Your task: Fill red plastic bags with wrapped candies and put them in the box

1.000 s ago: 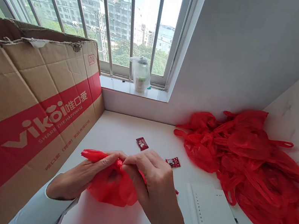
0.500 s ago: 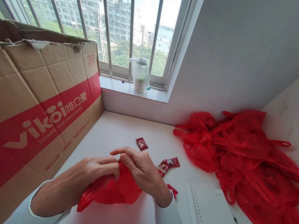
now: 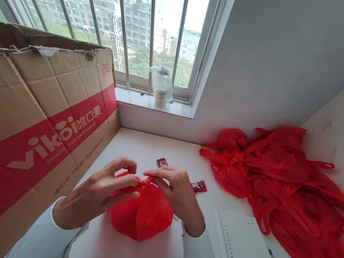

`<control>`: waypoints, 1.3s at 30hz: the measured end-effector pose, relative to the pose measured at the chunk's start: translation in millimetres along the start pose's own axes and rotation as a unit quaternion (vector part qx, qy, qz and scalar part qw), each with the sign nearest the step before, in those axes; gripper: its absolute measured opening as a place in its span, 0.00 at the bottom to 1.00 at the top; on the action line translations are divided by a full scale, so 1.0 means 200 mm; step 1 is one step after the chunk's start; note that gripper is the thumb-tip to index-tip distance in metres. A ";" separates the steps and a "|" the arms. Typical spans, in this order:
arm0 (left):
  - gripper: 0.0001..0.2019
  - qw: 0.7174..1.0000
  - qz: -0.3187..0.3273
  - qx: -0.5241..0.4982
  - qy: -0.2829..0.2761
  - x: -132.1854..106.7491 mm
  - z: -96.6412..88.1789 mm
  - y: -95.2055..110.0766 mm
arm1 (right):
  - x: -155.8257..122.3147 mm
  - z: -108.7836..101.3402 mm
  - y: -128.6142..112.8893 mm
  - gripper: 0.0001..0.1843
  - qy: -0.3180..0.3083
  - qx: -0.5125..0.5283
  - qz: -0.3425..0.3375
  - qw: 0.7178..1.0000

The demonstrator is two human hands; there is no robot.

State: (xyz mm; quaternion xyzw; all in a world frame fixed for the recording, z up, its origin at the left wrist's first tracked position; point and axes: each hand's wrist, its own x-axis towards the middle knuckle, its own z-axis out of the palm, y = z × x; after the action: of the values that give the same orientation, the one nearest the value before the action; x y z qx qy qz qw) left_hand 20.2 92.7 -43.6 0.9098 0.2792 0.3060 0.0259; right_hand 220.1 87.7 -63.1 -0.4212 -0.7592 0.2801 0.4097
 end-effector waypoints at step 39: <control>0.05 0.899 -0.285 -0.029 -0.330 -0.13 -0.21 0.05 | -0.02 0.14 -0.02 0.09 -0.240 -0.273 0.092 0.927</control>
State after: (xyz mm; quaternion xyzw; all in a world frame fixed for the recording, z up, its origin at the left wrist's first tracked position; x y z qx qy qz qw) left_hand -16.2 65.3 -22.3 0.8391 0.4929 -0.0249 0.2289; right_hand 195.1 80.2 -75.3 -0.5049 -0.8399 0.1906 0.0569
